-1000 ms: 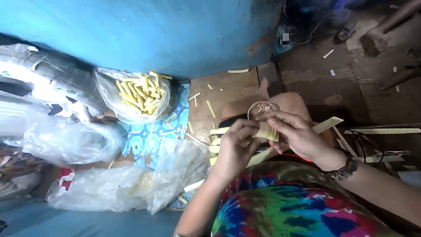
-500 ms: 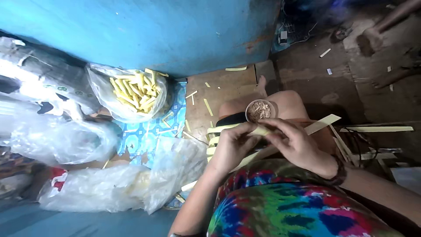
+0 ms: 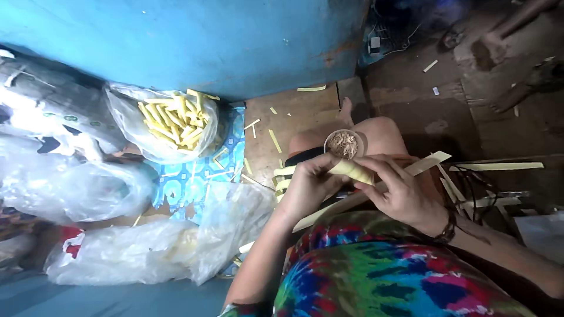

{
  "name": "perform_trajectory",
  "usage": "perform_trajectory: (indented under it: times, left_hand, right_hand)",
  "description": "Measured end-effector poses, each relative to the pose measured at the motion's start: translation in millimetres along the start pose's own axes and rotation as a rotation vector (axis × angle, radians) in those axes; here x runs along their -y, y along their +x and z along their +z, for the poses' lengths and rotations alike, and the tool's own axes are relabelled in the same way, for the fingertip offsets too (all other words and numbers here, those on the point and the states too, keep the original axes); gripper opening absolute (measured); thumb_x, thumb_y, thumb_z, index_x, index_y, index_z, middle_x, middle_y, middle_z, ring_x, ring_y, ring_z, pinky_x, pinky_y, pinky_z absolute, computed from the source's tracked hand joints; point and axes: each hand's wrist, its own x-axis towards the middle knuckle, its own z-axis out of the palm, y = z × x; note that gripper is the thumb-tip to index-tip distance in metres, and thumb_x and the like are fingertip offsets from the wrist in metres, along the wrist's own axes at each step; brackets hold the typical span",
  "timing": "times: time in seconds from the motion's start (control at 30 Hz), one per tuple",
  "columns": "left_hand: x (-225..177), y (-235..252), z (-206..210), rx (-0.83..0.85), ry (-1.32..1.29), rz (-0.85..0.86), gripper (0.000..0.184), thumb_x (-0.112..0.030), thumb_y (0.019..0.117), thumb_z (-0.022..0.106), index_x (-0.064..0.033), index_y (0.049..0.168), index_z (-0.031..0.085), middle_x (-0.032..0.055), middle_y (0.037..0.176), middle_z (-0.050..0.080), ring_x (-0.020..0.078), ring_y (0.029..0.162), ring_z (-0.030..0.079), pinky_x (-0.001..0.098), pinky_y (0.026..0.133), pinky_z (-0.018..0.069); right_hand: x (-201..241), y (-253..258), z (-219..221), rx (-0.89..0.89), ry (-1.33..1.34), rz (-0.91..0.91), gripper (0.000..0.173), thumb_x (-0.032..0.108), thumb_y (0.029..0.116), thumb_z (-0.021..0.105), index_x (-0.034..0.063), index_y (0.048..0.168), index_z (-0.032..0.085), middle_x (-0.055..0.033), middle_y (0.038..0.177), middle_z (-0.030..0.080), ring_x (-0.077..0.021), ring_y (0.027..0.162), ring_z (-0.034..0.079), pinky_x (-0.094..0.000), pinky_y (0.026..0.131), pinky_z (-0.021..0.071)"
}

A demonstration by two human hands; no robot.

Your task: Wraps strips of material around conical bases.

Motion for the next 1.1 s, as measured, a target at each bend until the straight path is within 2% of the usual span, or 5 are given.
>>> perform_trajectory:
  times: [0.4,0.57,0.7,1.0,1.1]
  left_hand:
    - [-2,3,-2,0.044,0.035,-0.047,0.011,-0.004,0.0878,0.078,-0.0024,0.097,0.071,-0.0008,0.081,0.07,0.0016,0.07,0.065,0.0196,0.067,0.0558]
    - [-2,4,-5,0.037,0.04,-0.047,0.012,-0.003,0.0863,0.079,-0.0017,0.095,0.072,0.0005,0.082,0.071,0.003,0.071,0.066,0.0212,0.068,0.0571]
    - [-4,4,-5,0.06,0.048,-0.07,0.011,-0.005,0.0874,0.078,-0.0017,0.096,0.072,-0.0004,0.082,0.071,0.0014,0.073,0.065,0.0202,0.069,0.0563]
    - [1,2,-7,0.049,0.019,-0.067,0.012,-0.008,0.0891,0.077,-0.0023,0.098,0.071,-0.0027,0.087,0.072,0.0,0.078,0.067,0.0201,0.075,0.0578]
    - [0,4,-10,0.045,0.001,-0.055,0.013,-0.009,0.0891,0.078,-0.003,0.099,0.071,-0.0034,0.088,0.073,0.0006,0.079,0.068,0.021,0.076,0.0581]
  right_hand:
    - [10,3,-11,0.021,0.655,0.552,0.032,0.018,0.1112,0.035,0.0074,0.123,0.063,-0.0018,0.086,0.074,-0.0076,0.067,0.07,-0.022,0.061,0.0605]
    - [-7,-12,-8,-0.061,-0.014,-0.028,0.04,0.026,0.1008,0.065,-0.0011,0.13,0.063,-0.0137,0.118,0.069,-0.0135,0.106,0.067,-0.0267,0.093,0.0565]
    - [13,-3,-18,0.032,0.698,0.688,0.033,0.021,0.1117,0.033,0.0091,0.113,0.063,0.0032,0.074,0.071,-0.0031,0.056,0.065,-0.0167,0.052,0.0551]
    - [13,-9,-20,0.07,0.695,0.693,0.033,0.024,0.112,0.032,0.0068,0.118,0.06,0.0017,0.079,0.073,-0.0043,0.06,0.067,-0.0187,0.054,0.0563]
    - [-1,-17,-16,0.004,0.105,0.106,0.042,0.024,0.1026,0.061,-0.0034,0.133,0.061,-0.0113,0.121,0.068,-0.0087,0.106,0.067,-0.022,0.091,0.0562]
